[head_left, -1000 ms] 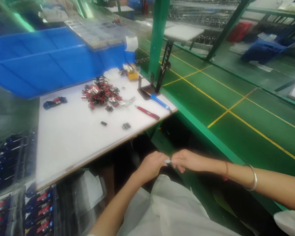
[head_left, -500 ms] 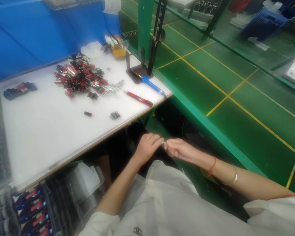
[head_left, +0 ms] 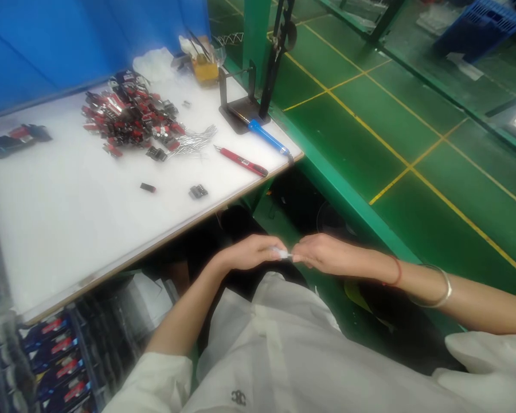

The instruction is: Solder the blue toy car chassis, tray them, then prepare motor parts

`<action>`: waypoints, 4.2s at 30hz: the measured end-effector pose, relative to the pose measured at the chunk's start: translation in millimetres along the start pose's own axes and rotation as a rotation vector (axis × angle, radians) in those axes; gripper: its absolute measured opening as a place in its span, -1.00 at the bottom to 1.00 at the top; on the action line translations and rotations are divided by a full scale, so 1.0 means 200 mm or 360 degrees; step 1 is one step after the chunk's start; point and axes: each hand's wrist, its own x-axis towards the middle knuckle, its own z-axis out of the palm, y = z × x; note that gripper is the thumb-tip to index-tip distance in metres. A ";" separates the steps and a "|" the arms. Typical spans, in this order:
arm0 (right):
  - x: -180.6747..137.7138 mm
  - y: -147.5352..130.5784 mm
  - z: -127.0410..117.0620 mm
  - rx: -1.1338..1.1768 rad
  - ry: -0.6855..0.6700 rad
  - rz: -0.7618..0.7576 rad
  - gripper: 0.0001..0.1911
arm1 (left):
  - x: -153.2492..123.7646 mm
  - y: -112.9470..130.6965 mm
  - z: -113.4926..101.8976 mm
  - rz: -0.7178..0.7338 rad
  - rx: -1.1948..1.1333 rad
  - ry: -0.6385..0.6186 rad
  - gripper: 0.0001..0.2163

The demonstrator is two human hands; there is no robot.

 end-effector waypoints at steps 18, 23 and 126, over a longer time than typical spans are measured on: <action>0.02 -0.06 0.01 0.1203 0.0039 0.0686 -0.51 | -0.05 0.03 0.01 0.0325 0.0377 0.0219 -0.81; 0.01 -0.02 0.14 0.1873 0.0348 0.0835 -0.47 | -0.02 0.00 0.08 0.0633 0.0872 0.0599 -0.80; 0.05 -0.15 0.11 0.1335 -0.0409 0.0609 -0.42 | -0.11 0.03 0.26 0.0498 0.0935 0.0768 -0.67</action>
